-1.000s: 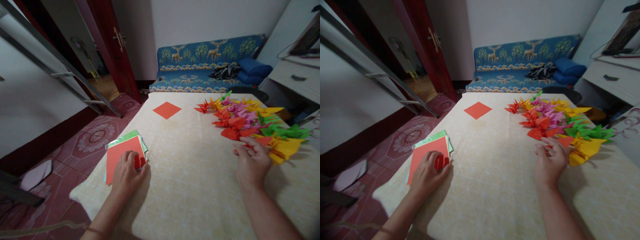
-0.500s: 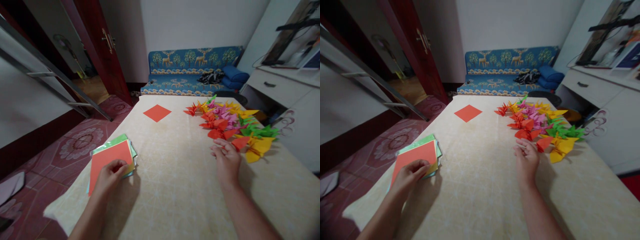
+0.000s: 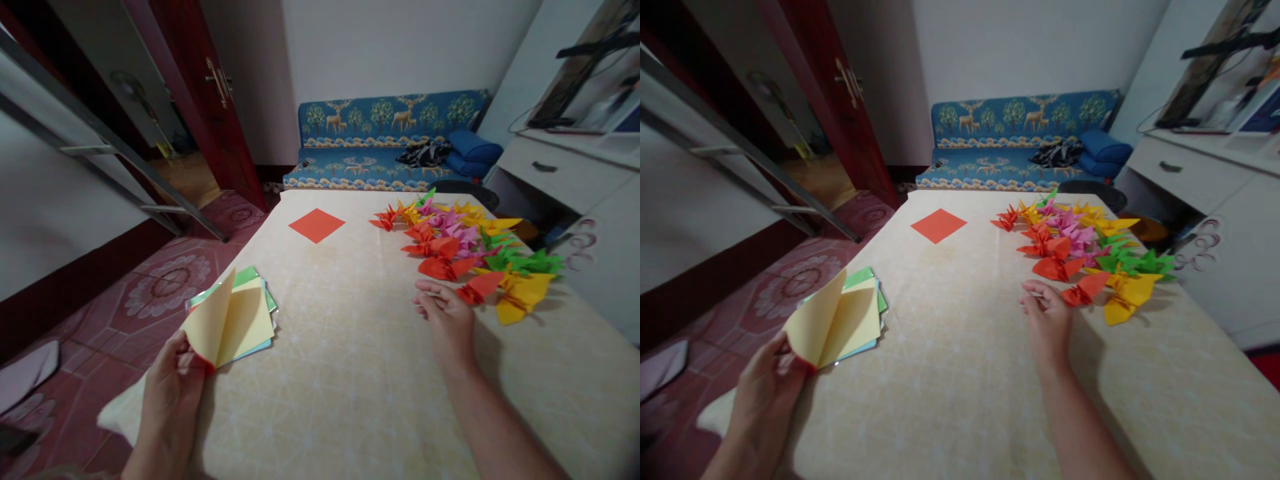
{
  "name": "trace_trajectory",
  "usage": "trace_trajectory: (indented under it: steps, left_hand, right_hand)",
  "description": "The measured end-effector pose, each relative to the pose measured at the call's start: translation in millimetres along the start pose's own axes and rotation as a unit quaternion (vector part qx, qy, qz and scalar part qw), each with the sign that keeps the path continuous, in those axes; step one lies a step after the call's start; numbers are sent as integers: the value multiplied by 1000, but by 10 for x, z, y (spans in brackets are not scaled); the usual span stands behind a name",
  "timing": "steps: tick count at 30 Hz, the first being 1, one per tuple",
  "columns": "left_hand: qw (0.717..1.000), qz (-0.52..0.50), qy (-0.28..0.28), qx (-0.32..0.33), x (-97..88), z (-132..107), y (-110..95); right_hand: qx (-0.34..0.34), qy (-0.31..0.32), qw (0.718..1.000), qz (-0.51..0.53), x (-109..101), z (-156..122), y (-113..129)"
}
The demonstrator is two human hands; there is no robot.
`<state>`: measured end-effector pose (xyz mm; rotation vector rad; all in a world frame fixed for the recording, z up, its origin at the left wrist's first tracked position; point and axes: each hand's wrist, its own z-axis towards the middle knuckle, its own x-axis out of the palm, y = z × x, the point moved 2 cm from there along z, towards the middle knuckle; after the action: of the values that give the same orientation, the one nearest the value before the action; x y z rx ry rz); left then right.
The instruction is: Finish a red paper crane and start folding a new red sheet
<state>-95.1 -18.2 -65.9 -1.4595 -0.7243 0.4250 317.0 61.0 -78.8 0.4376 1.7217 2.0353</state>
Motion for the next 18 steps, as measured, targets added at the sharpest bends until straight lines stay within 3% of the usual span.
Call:
trace_trajectory:
  steps: [3,7,11,13,15,18]
  left_hand:
    - [990,-118,-52,-57,48,-36,-33]
    - [986,-136,-79,-56,20,-55,-29]
    - [976,-178,-101,-81,-18,-59,-4]
    - [977,-180,-85,-79,-1,-64,-1]
    - [986,-155,-35,-55,32,-75,4]
    - [996,-86,34,-14,69,-105,51]
  right_hand:
    - [13,5,1000,-1,5,1,-19]
    - [17,33,999,-22,64,-29,-49]
    - [5,107,992,-70,270,-201,25]
    - [29,180,983,-35,393,-388,194]
    - [50,317,946,40,468,-655,490]
    - [41,568,811,134,369,-1118,1053]
